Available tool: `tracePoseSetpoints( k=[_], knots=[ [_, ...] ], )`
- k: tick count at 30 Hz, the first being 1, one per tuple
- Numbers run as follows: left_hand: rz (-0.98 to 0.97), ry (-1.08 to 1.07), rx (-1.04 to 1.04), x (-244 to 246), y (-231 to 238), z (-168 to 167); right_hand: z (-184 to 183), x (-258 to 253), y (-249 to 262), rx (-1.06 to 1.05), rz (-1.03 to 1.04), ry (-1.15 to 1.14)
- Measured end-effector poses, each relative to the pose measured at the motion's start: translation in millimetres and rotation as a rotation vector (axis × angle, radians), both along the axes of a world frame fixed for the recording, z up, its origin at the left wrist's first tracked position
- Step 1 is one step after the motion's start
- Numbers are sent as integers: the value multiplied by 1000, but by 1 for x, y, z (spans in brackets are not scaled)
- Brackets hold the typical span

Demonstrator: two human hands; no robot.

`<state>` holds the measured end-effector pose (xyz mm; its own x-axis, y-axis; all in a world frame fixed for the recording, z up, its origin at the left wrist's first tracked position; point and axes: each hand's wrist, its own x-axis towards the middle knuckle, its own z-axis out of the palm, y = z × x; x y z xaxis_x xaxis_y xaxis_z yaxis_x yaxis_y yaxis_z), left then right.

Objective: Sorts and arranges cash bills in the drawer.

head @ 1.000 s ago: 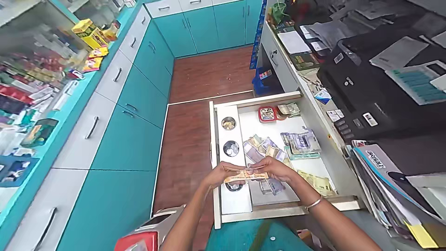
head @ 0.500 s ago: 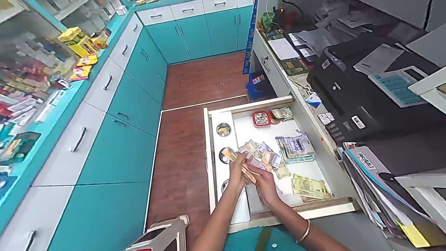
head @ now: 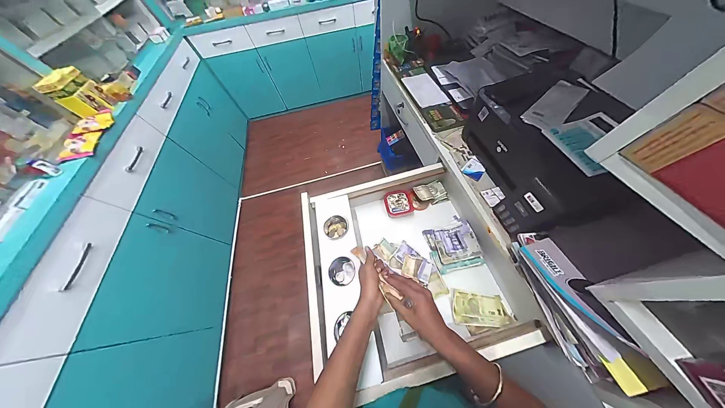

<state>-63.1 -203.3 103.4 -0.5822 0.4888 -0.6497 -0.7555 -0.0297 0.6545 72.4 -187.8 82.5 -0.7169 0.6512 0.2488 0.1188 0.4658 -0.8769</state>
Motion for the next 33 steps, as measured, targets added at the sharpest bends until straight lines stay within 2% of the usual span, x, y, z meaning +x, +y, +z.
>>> tracePoseSetpoints(
  k=[2,4,6,11,15,17,20,25,29,33],
  knots=[
    [-199,119,-132,0,14,-3,-3,2,10,114,-53,-83],
    [-349,181,-214,-1,30,-5,-2,0,23,92,-145,-170],
    [-428,134,-165,-6,46,-10,1,-6,42,-45,-237,-243],
    [-554,85,-83,-14,84,-28,-19,-12,102,-554,-373,-144],
    [-669,101,-160,-17,95,-25,-35,-18,132,-703,-576,-1],
    [-708,167,-178,-11,101,-32,-40,-26,139,-713,-685,48],
    [-822,466,-223,-12,122,-55,-53,-36,148,-690,-757,53],
    [-1335,870,-339,-29,196,-56,-52,4,152,-526,-782,-52],
    [-1553,981,-412,-23,249,-72,-57,51,129,-448,-796,-64],
    [-1686,1031,-504,-17,269,-77,-60,74,111,-530,-812,-78]
  ],
)
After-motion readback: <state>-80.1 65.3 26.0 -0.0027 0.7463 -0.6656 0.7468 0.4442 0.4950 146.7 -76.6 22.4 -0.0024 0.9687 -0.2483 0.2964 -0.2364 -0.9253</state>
